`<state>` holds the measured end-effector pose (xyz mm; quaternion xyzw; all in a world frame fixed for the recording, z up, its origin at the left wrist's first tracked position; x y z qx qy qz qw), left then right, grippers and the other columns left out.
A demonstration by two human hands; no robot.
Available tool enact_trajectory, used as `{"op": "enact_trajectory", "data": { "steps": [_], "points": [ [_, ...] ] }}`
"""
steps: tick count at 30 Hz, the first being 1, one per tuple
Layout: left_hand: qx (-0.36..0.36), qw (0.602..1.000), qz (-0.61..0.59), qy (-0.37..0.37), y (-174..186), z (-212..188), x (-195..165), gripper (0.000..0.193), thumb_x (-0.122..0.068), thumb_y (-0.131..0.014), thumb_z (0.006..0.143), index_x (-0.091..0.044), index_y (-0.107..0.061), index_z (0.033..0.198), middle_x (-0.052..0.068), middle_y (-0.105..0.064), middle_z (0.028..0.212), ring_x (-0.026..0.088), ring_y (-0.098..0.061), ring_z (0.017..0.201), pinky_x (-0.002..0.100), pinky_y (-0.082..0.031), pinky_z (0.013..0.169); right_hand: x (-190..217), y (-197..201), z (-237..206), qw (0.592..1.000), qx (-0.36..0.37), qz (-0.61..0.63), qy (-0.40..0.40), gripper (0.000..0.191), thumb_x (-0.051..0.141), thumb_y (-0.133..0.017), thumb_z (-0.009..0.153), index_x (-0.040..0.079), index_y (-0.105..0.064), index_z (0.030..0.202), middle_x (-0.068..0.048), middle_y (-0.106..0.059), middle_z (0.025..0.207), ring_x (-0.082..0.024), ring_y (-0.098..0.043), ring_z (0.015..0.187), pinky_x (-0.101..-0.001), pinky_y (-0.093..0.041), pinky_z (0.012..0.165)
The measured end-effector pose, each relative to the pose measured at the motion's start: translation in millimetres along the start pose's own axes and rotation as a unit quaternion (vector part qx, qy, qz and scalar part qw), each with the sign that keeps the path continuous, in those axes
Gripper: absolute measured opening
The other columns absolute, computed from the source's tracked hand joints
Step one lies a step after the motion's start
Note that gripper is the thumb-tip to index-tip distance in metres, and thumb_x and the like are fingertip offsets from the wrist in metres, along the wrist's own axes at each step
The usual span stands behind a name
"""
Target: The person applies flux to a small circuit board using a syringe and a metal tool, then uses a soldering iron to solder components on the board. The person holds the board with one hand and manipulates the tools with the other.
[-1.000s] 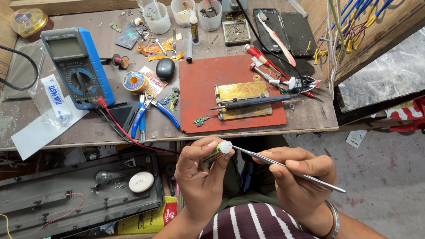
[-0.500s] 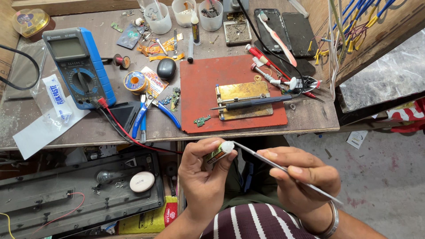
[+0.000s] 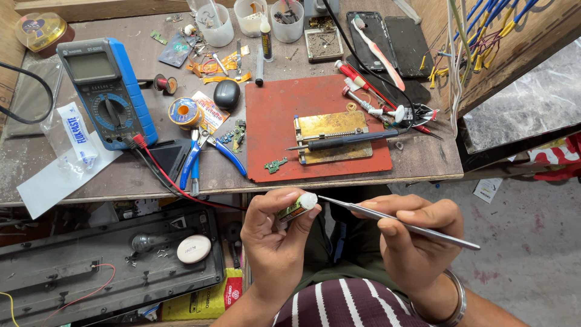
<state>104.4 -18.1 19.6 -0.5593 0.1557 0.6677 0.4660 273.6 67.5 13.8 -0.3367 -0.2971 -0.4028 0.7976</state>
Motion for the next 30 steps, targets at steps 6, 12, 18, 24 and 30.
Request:
{"op": "enact_trajectory", "data": {
  "steps": [6,12,18,24,30],
  "points": [
    [0.005,1.0,0.021,-0.015,-1.4,1.2,-1.4,0.031,0.01,-0.076,0.093,-0.003,-0.06,0.116,0.012,-0.07,0.117,0.017,-0.069,0.11,0.029,-0.057,0.098,-2.6,1.0,1.4,0.999,-0.01,0.049,-0.02,0.021,0.003,-0.071,0.105,0.005,-0.053,0.116,-0.025,-0.072,0.102,-0.029,-0.076,0.097,-0.048,-0.067,0.088],
    [0.008,1.0,0.006,0.002,-1.5,3.3,-1.8,0.03,0.009,-0.075,0.093,-0.004,-0.06,0.115,0.012,-0.07,0.116,0.017,-0.069,0.109,0.029,-0.059,0.096,-3.0,2.9,1.6,0.999,-0.006,0.034,-0.017,0.021,0.001,-0.071,0.104,0.005,-0.054,0.116,-0.025,-0.073,0.102,-0.029,-0.077,0.098,-0.0459,-0.066,0.089],
    [0.009,1.0,0.006,-0.007,-1.2,4.4,-3.4,0.03,0.01,-0.075,0.093,-0.004,-0.06,0.115,0.012,-0.07,0.116,0.017,-0.069,0.109,0.03,-0.058,0.097,-3.4,2.6,1.2,0.999,-0.002,0.036,-0.018,0.021,0.001,-0.071,0.104,0.005,-0.054,0.116,-0.025,-0.073,0.102,-0.029,-0.077,0.097,-0.0451,-0.066,0.088],
    [0.01,1.0,0.006,-0.009,-1.8,4.2,-3.7,0.03,0.011,-0.075,0.093,-0.004,-0.06,0.115,0.012,-0.07,0.116,0.017,-0.069,0.108,0.03,-0.059,0.096,-2.0,-0.1,0.6,0.999,0.001,0.031,-0.022,0.022,0.001,-0.071,0.104,0.006,-0.054,0.117,-0.025,-0.073,0.102,-0.028,-0.076,0.096,-0.0432,-0.065,0.087],
    [0.015,0.999,0.024,-0.014,3.7,7.9,-6.3,0.026,0.011,-0.074,0.093,-0.002,-0.063,0.112,0.013,-0.071,0.114,0.018,-0.071,0.107,0.03,-0.059,0.096,7.5,-2.4,10.3,0.996,0.03,0.042,-0.068,0.021,-0.001,-0.068,0.104,0.005,-0.053,0.117,-0.025,-0.071,0.104,-0.028,-0.076,0.096,-0.0448,-0.067,0.088]
  ]
}}
Point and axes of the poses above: each hand's wrist, its own z-axis towards the middle knuckle, its own y-axis out of the back of the hand, x = y × z, the point moved 3 cm from there along z, towards the middle knuckle
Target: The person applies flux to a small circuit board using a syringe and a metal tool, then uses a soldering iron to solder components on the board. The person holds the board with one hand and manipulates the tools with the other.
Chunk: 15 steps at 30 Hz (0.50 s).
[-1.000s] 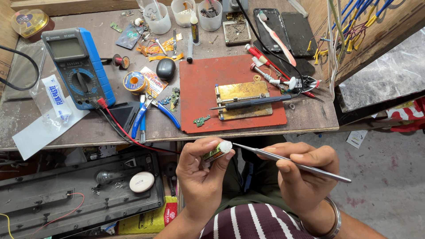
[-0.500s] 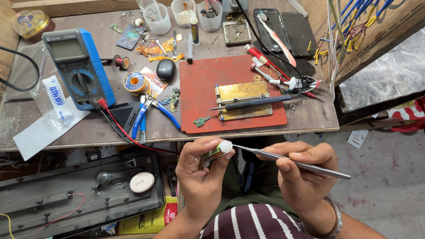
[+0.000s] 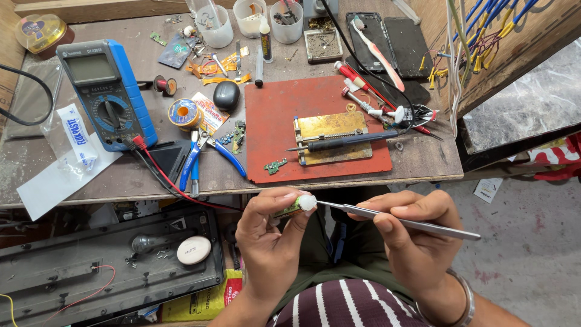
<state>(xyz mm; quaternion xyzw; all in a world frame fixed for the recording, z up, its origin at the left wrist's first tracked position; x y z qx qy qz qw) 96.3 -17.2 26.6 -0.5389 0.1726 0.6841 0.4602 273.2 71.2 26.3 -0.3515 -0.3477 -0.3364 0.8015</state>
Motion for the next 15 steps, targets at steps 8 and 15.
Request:
{"op": "enact_trajectory", "data": {
  "steps": [8,15],
  "points": [
    [0.028,0.993,0.085,-0.071,4.8,4.1,-5.4,0.027,0.008,-0.075,0.093,-0.005,-0.062,0.112,0.012,-0.072,0.112,0.018,-0.073,0.106,0.028,-0.06,0.093,24.6,-0.4,25.3,0.993,0.048,-0.059,-0.091,0.018,-0.005,-0.067,0.101,0.003,-0.052,0.107,-0.026,-0.074,0.103,-0.03,-0.077,0.097,-0.0419,-0.065,0.09],
    [0.013,0.985,0.134,-0.106,3.4,3.1,-6.7,0.029,0.009,-0.076,0.092,-0.006,-0.062,0.114,0.012,-0.072,0.111,0.018,-0.073,0.105,0.027,-0.062,0.089,24.5,-2.6,29.5,0.99,0.043,-0.066,-0.115,0.017,-0.008,-0.066,0.1,0.001,-0.053,0.104,-0.026,-0.074,0.099,-0.029,-0.077,0.095,-0.0416,-0.065,0.088]
  ]
}}
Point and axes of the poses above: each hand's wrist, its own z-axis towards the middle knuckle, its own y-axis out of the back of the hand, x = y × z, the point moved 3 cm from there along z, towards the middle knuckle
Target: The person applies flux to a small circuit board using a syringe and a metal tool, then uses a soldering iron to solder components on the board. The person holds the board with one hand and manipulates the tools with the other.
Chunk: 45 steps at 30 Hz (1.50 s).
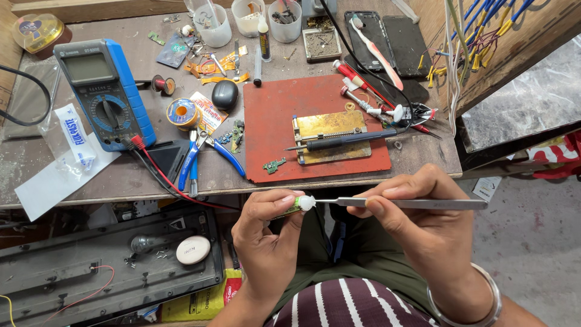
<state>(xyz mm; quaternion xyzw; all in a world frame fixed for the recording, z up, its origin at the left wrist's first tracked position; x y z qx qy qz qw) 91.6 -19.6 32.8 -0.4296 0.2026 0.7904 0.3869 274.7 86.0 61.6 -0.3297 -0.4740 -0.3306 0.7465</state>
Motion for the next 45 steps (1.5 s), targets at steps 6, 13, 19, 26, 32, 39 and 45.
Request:
{"op": "enact_trajectory", "data": {
  "steps": [6,13,19,26,32,39,45],
  "points": [
    [-0.028,0.999,-0.031,0.012,-3.7,-4.2,3.6,0.027,0.009,-0.073,0.095,-0.004,-0.059,0.114,0.015,-0.07,0.115,0.018,-0.073,0.106,0.028,-0.062,0.091,-13.0,-11.6,-16.9,0.995,-0.013,-0.024,0.098,0.022,-0.006,-0.063,0.104,0.006,-0.047,0.115,-0.026,-0.072,0.113,-0.029,-0.077,0.102,-0.0404,-0.066,0.092],
    [-0.058,0.997,-0.054,0.027,-10.5,-8.8,8.0,0.027,0.01,-0.072,0.096,-0.003,-0.057,0.114,0.015,-0.07,0.115,0.017,-0.071,0.105,0.028,-0.061,0.092,-21.8,-18.5,-20.7,0.977,0.008,-0.105,0.187,0.028,-0.004,-0.064,0.101,0.009,-0.047,0.118,-0.025,-0.071,0.112,-0.029,-0.078,0.102,-0.0347,-0.067,0.083],
    [-0.057,0.997,-0.053,0.023,-8.8,-9.3,6.1,0.028,0.009,-0.073,0.096,-0.003,-0.056,0.116,0.013,-0.069,0.115,0.015,-0.07,0.104,0.027,-0.06,0.091,-22.9,-20.5,-21.8,0.964,0.018,-0.155,0.215,0.033,-0.002,-0.066,0.099,0.01,-0.043,0.119,-0.023,-0.071,0.111,-0.031,-0.078,0.103,-0.0385,-0.067,0.086],
    [-0.056,0.995,-0.068,0.043,-10.6,-9.6,4.7,0.027,0.008,-0.072,0.096,-0.003,-0.056,0.114,0.013,-0.069,0.116,0.015,-0.07,0.104,0.027,-0.06,0.09,-24.6,-16.6,-23.8,0.955,0.024,-0.184,0.231,0.035,-0.001,-0.069,0.097,0.011,-0.041,0.116,-0.023,-0.071,0.11,-0.032,-0.078,0.103,-0.0402,-0.068,0.086],
    [-0.063,0.996,-0.042,0.055,-8.9,-8.8,4.0,0.026,0.005,-0.075,0.095,-0.003,-0.057,0.112,0.012,-0.07,0.114,0.013,-0.069,0.101,0.026,-0.058,0.089,-40.1,-17.4,-22.5,0.99,-0.021,-0.015,0.137,0.023,0.002,-0.066,0.104,0.009,-0.047,0.114,-0.024,-0.072,0.11,-0.032,-0.077,0.096,-0.0426,-0.067,0.086],
    [-0.062,0.993,-0.07,0.073,-8.4,-10.3,5.9,0.028,0.004,-0.076,0.095,-0.004,-0.057,0.113,0.01,-0.069,0.114,0.013,-0.068,0.101,0.025,-0.057,0.09,-57.6,-10.6,-15.1,0.971,-0.035,0.233,-0.037,0.014,0.005,-0.065,0.106,0.007,-0.052,0.107,-0.023,-0.071,0.103,-0.035,-0.075,0.094,-0.0443,-0.063,0.085],
    [-0.056,0.989,-0.098,0.095,-10.4,-12.9,8.3,0.028,0.005,-0.076,0.094,-0.003,-0.057,0.114,0.009,-0.068,0.114,0.012,-0.068,0.102,0.025,-0.056,0.09,-66.5,-12.2,-12.0,0.932,-0.067,0.327,-0.14,0.015,0.007,-0.066,0.103,0.007,-0.052,0.106,-0.018,-0.072,0.103,-0.032,-0.076,0.092,-0.0439,-0.062,0.082]
  ]
}}
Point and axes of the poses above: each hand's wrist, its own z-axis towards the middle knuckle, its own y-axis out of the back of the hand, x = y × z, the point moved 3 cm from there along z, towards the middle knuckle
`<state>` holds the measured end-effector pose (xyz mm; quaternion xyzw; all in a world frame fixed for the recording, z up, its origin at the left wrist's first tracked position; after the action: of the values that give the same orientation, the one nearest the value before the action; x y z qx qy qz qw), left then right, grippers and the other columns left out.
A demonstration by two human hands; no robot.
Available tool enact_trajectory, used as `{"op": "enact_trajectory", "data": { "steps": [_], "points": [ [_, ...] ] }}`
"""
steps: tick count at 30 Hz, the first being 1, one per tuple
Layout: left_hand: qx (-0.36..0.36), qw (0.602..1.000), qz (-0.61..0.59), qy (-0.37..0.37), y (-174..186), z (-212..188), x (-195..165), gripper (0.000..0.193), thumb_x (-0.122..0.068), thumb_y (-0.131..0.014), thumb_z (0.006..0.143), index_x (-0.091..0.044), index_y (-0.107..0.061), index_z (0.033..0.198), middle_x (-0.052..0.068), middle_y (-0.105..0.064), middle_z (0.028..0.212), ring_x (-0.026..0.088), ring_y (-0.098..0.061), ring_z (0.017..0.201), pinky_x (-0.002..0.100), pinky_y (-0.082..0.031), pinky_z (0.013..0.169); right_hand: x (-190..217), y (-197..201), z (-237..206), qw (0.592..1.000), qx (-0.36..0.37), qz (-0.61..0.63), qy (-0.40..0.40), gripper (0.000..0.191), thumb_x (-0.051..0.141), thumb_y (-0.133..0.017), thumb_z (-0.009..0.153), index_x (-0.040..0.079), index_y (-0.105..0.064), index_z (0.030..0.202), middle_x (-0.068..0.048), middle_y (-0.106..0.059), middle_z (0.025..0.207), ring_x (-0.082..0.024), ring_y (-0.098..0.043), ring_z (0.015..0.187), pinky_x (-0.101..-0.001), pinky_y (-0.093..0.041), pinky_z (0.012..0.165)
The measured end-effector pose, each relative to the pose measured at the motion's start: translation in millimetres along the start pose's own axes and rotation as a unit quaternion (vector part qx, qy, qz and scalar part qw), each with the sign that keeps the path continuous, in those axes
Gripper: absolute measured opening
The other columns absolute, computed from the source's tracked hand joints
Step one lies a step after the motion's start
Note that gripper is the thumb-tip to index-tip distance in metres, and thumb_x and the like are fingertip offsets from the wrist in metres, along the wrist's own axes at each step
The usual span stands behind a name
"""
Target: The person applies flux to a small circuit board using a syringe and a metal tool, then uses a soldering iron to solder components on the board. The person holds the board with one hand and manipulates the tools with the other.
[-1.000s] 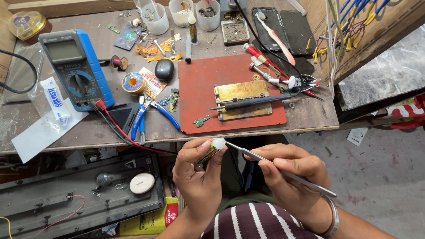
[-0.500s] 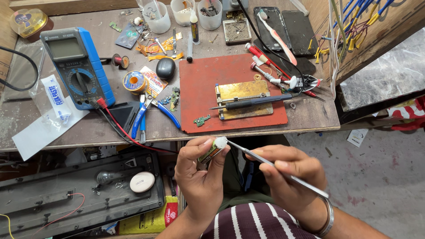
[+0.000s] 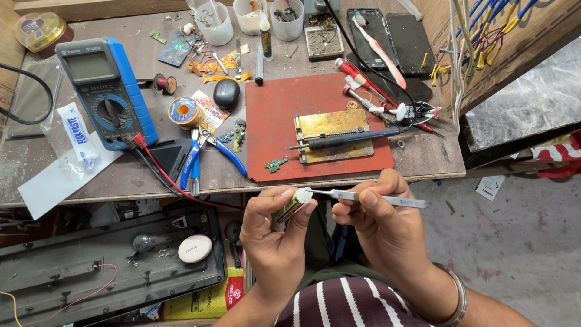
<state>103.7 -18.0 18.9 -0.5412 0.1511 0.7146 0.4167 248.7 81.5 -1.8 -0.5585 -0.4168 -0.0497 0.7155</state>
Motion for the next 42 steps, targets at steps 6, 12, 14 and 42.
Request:
{"op": "enact_trajectory", "data": {
  "steps": [6,12,14,42],
  "points": [
    [-0.008,0.999,-0.016,0.028,0.7,1.8,1.8,0.028,0.005,-0.076,0.095,-0.003,-0.058,0.115,0.009,-0.068,0.113,0.012,-0.067,0.103,0.024,-0.056,0.091,4.9,0.7,-0.2,0.999,0.006,-0.006,0.043,0.015,0.012,-0.069,0.103,0.008,-0.055,0.105,-0.019,-0.073,0.103,-0.029,-0.076,0.095,-0.043,-0.063,0.084],
    [-0.04,0.987,0.156,-0.026,19.5,36.7,-11.4,0.025,-0.014,-0.078,0.096,-0.005,-0.063,0.114,0.004,-0.063,0.114,0.008,-0.054,0.086,0.021,-0.048,0.076,20.1,17.2,6.6,0.992,-0.008,-0.042,0.122,0.019,0.014,-0.072,0.106,0.006,-0.055,0.105,-0.018,-0.073,0.105,-0.029,-0.075,0.101,-0.0435,-0.062,0.09],
    [-0.01,0.968,0.23,-0.098,26.0,60.7,-19.0,0.027,-0.014,-0.081,0.096,-0.004,-0.068,0.118,0.006,-0.058,0.11,0.014,-0.055,0.096,0.027,-0.049,0.085,24.4,24.3,8.2,0.99,-0.016,-0.033,0.138,0.018,0.013,-0.072,0.105,0.008,-0.055,0.107,-0.017,-0.073,0.105,-0.029,-0.075,0.101,-0.0437,-0.062,0.09],
    [0.118,0.844,0.496,-0.167,34.6,171.8,28.3,0.019,-0.032,-0.077,0.094,-0.014,-0.079,0.1,0.0,-0.073,0.09,0.026,-0.062,0.1,0.047,-0.042,0.085,29.1,53.1,0.7,0.984,-0.091,-0.063,0.14,0.017,0.015,-0.07,0.105,0.007,-0.055,0.108,-0.012,-0.072,0.101,-0.024,-0.074,0.093,-0.0411,-0.061,0.086]
  ]
}}
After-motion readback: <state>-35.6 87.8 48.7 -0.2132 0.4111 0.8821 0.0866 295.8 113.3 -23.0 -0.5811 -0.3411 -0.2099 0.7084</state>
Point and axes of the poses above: each hand's wrist, its own z-axis towards the middle knuckle, its own y-axis out of the back of the hand, x = y × z, the point moved 3 cm from there along z, towards the middle knuckle
